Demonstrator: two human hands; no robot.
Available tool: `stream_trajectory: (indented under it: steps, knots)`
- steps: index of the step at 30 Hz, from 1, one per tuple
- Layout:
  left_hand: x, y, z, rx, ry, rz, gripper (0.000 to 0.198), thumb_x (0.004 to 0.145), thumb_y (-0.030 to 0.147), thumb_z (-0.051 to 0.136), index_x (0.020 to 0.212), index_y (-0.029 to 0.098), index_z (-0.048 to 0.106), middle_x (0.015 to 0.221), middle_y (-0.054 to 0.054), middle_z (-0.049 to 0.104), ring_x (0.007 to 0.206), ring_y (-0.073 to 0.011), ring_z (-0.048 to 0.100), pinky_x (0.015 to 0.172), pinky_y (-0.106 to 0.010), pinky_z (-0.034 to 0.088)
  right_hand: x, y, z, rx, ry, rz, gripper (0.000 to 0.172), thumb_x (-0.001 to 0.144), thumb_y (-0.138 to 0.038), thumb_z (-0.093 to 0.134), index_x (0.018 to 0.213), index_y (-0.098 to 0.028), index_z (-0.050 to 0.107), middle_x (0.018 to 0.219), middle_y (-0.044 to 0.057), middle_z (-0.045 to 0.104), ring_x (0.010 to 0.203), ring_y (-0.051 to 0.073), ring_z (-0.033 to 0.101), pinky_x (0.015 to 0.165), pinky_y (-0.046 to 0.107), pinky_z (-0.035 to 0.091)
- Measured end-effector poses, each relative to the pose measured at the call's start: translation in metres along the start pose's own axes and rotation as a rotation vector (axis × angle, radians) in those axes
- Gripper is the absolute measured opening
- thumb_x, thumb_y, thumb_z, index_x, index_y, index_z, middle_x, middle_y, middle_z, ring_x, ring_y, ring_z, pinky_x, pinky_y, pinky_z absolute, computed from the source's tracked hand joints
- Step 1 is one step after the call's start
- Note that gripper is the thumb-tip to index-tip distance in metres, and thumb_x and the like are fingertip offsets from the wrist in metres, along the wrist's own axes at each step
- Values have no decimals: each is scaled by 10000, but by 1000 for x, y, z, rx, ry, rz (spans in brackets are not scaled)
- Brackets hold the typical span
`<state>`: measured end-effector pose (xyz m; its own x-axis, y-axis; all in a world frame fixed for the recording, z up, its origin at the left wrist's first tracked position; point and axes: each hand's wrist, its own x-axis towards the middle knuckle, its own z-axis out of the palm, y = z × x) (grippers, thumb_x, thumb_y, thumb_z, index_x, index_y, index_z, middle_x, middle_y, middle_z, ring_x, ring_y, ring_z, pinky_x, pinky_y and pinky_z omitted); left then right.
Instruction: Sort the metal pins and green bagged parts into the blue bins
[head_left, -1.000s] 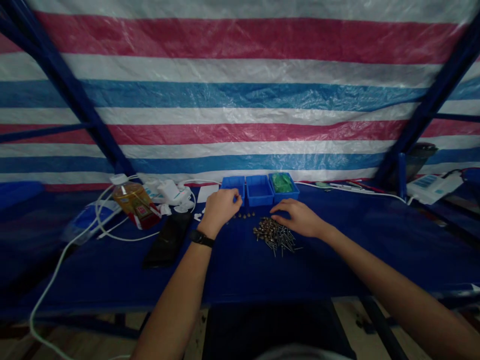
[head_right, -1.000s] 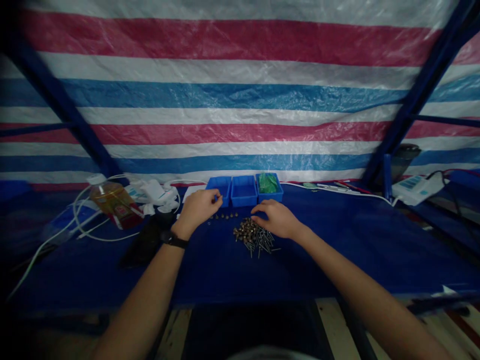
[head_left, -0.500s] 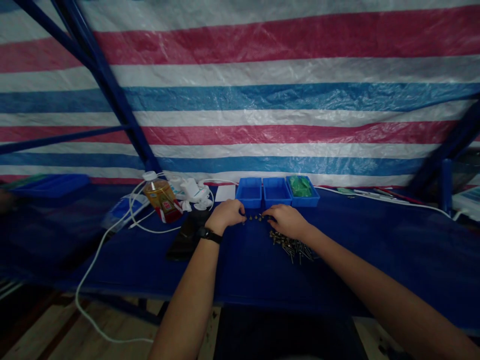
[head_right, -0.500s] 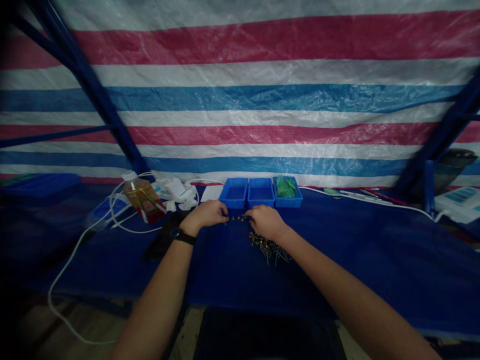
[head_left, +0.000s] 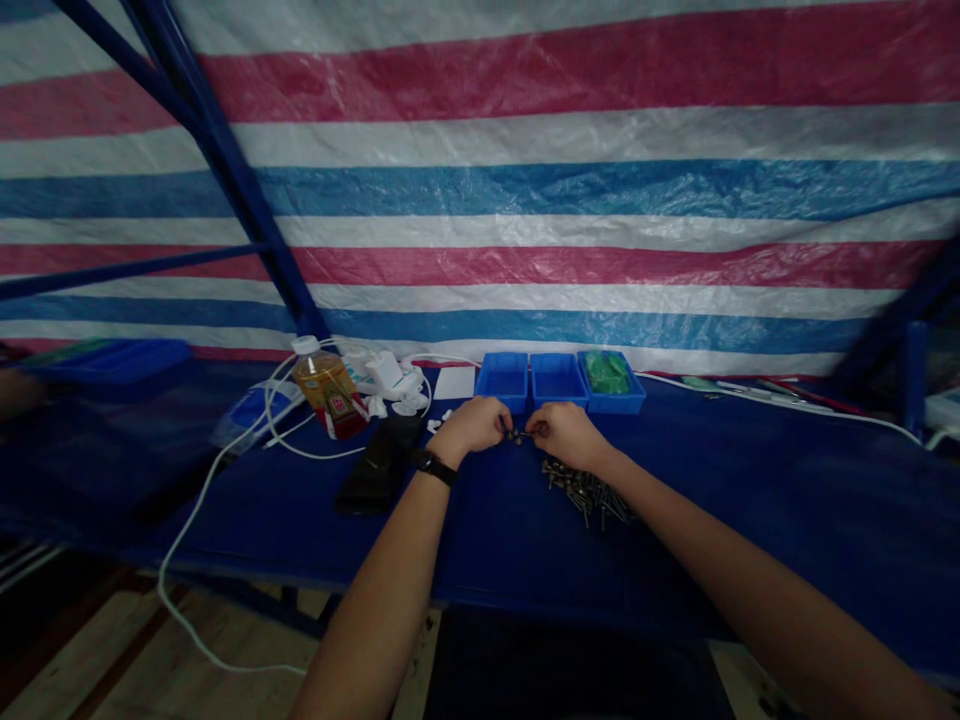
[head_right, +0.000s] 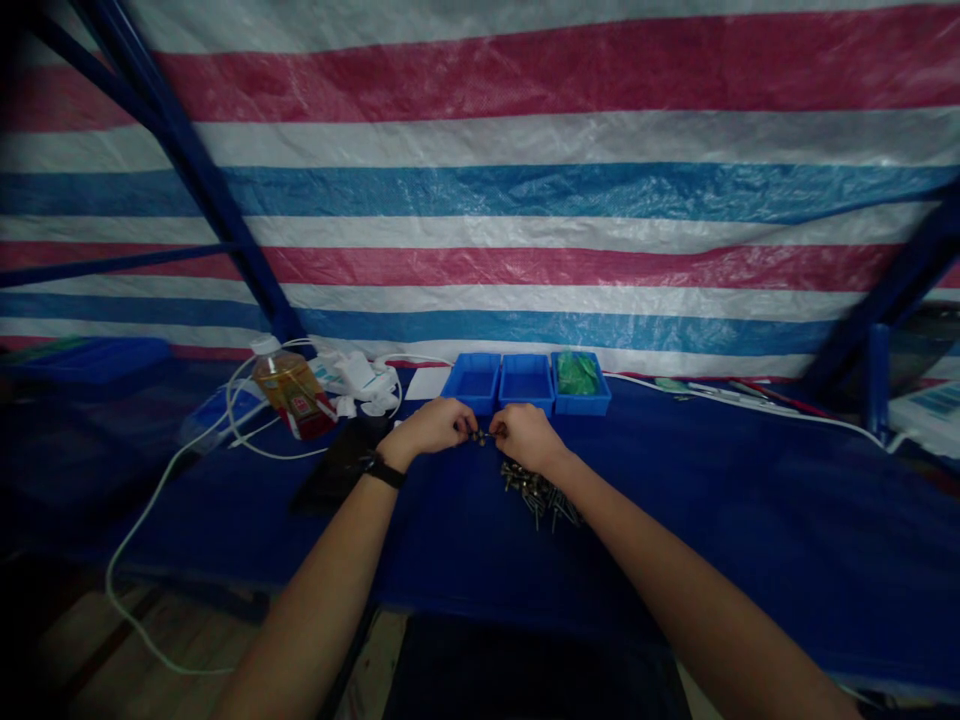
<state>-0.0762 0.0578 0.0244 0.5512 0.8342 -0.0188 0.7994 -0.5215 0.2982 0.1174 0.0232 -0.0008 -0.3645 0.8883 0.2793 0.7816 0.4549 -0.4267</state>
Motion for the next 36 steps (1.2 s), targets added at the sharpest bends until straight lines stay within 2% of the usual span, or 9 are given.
stream_trajectory:
  steps: [4, 8, 11, 13, 17, 25, 32, 34, 36]
  knots:
    - [-2, 0, -3, -18, 18, 24, 350, 692, 33, 606, 946, 207, 772, 764, -16, 728, 681, -163, 657, 600, -230, 421, -8, 14, -10, 161, 117, 73, 184, 706, -50, 663, 783, -186, 761, 801, 36, 751, 717, 169, 711, 715, 293, 566]
    - [-4, 6, -7, -72, 115, 88, 235, 744, 119, 645, 943, 193, 746, 755, -20, 685, 689, -164, 633, 622, -243, 423, -17, 15, -28, 572, 395, 114, 80, 745, -208, 723, 822, -202, 743, 830, 34, 759, 759, 177, 721, 765, 335, 605]
    - [-4, 23, -7, -400, 176, 223, 195, 896, 303, 588, 1022, 194, 691, 802, -18, 667, 671, -141, 622, 617, -239, 450, -20, 5, -37, 717, 509, 91, 142, 739, -305, 767, 841, -213, 733, 856, 39, 763, 813, 190, 726, 825, 366, 613]
    - [-3, 37, -3, -696, 125, 257, 298, 977, 444, 475, 1026, 190, 624, 842, -24, 656, 635, -118, 607, 556, -219, 445, -22, -2, -38, 723, 504, 51, 149, 750, -304, 759, 866, -213, 735, 885, 41, 764, 834, 191, 731, 861, 380, 612]
    - [-1, 57, 7, -965, 96, 232, 283, 1014, 461, 408, 933, 198, 475, 793, -4, 608, 554, -74, 547, 475, -182, 375, -26, -9, -36, 674, 509, 11, 189, 791, -300, 724, 954, -205, 728, 946, 50, 771, 875, 198, 741, 901, 399, 608]
    - [-1, 61, 2, -1050, 193, 158, 286, 1041, 394, 357, 824, 212, 394, 622, 63, 435, 449, -58, 372, 449, -190, 290, -26, 5, -60, 597, 430, 14, 214, 800, -353, 745, 962, -213, 746, 935, 45, 779, 854, 194, 735, 840, 373, 606]
    - [1, 68, 10, -1022, 119, 170, 312, 1050, 413, 305, 827, 218, 403, 632, 56, 445, 460, -77, 375, 471, -203, 315, -32, -6, -51, 301, 474, -99, 147, 893, -324, 630, 898, -209, 722, 841, 32, 759, 755, 173, 699, 766, 340, 566]
    - [1, 66, 6, -881, 209, 145, 338, 1057, 428, 265, 852, 217, 432, 628, 45, 470, 491, -96, 430, 514, -212, 353, -31, -12, -51, 263, 557, -92, 151, 898, -332, 618, 888, -211, 709, 849, 36, 750, 758, 174, 684, 770, 340, 555]
    - [-1, 55, -4, -593, 437, 52, 335, 1055, 423, 282, 900, 211, 490, 654, 14, 537, 588, -132, 537, 597, -235, 390, -23, -17, -55, 305, 654, -49, 180, 907, -356, 603, 891, -204, 697, 853, 47, 740, 762, 176, 674, 755, 333, 549]
